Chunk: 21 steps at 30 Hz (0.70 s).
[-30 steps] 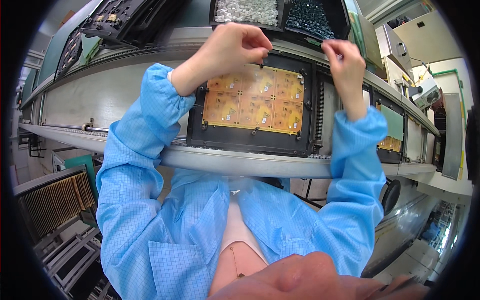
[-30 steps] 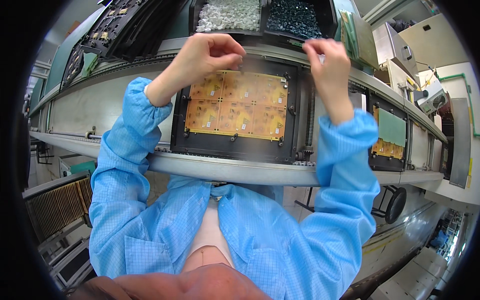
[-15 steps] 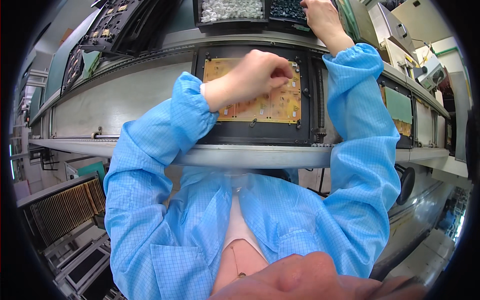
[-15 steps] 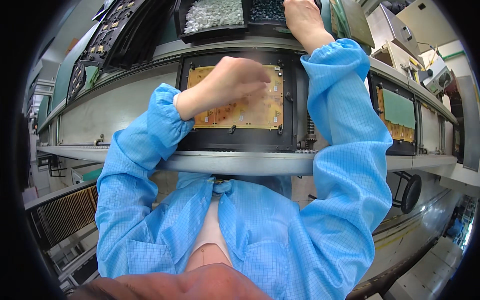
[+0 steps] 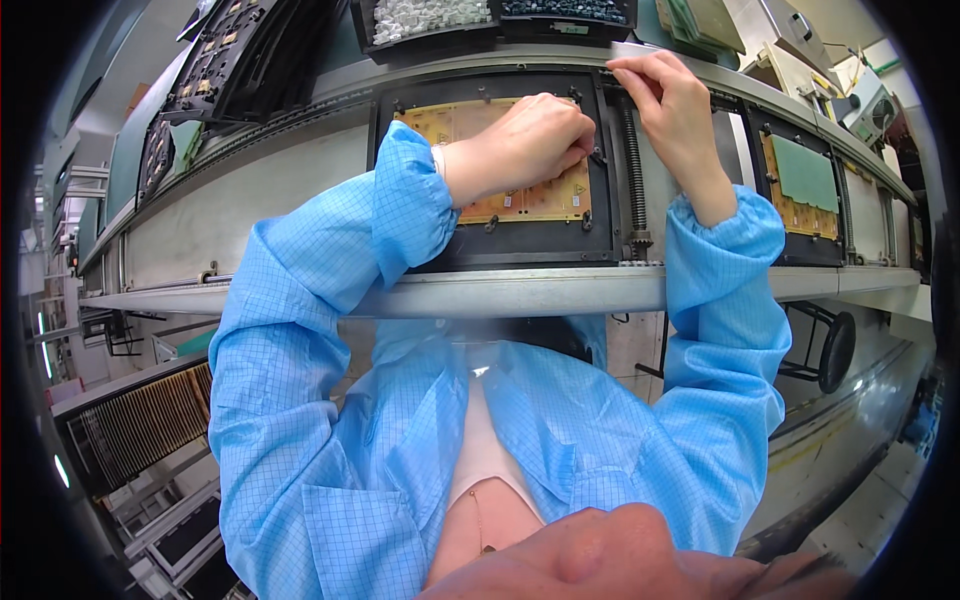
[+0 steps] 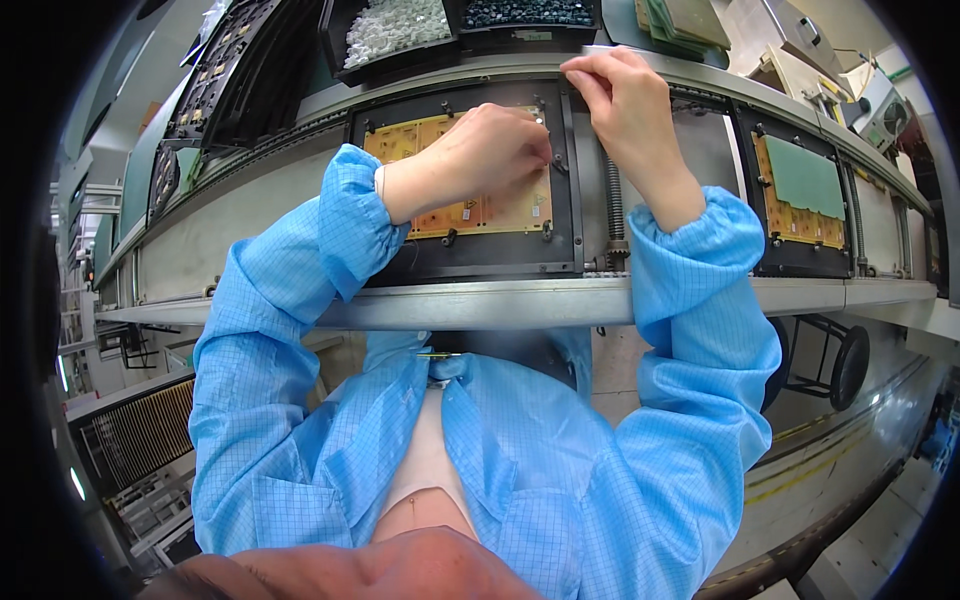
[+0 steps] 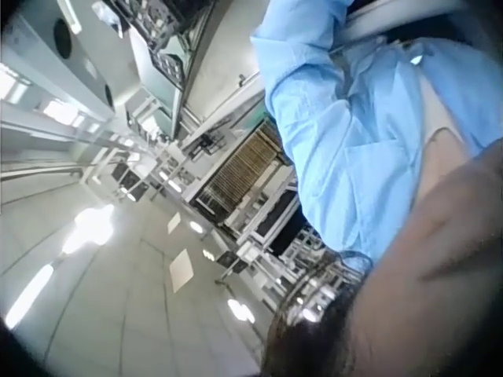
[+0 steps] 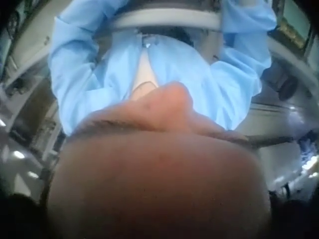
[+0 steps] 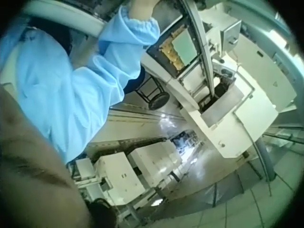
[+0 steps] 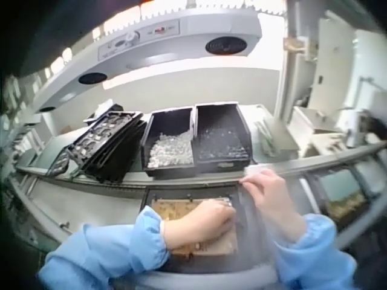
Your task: Manually placing electronic components onto a printed circuit board on an assembly line.
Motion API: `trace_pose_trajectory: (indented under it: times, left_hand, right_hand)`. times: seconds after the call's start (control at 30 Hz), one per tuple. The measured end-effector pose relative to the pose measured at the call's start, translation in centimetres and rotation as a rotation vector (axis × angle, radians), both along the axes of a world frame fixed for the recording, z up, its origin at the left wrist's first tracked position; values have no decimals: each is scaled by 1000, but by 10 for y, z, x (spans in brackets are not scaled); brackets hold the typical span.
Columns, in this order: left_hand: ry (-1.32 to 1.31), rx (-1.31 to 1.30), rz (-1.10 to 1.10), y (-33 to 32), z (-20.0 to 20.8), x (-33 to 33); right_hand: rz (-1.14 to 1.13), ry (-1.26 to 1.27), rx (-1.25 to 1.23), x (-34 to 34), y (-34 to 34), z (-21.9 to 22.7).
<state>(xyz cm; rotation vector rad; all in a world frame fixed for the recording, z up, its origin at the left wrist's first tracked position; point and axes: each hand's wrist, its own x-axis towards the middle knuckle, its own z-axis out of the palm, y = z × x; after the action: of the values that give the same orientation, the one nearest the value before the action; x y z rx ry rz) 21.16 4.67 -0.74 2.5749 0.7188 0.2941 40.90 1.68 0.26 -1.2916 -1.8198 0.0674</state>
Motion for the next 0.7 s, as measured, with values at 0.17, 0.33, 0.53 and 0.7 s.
trace_pose_trajectory:
  times: [0.17, 0.33, 0.53, 0.7]
  left_hand:
    - [-19, 38, -79, 0, 1, 0]
    - [-44, 160, -167, 3, -3, -2]
    - [-99, 217, -213, 7, -3, 0]
    - [-51, 119, -183, 7, -5, 0]
  right_hand:
    - [-36, 106, -176, -1, -15, -2]
    - [-30, 136, -186, -3, -16, -5]
    - [-21, 153, -205, -3, -16, -10]
    - [-16, 183, -230, -3, -19, -13]
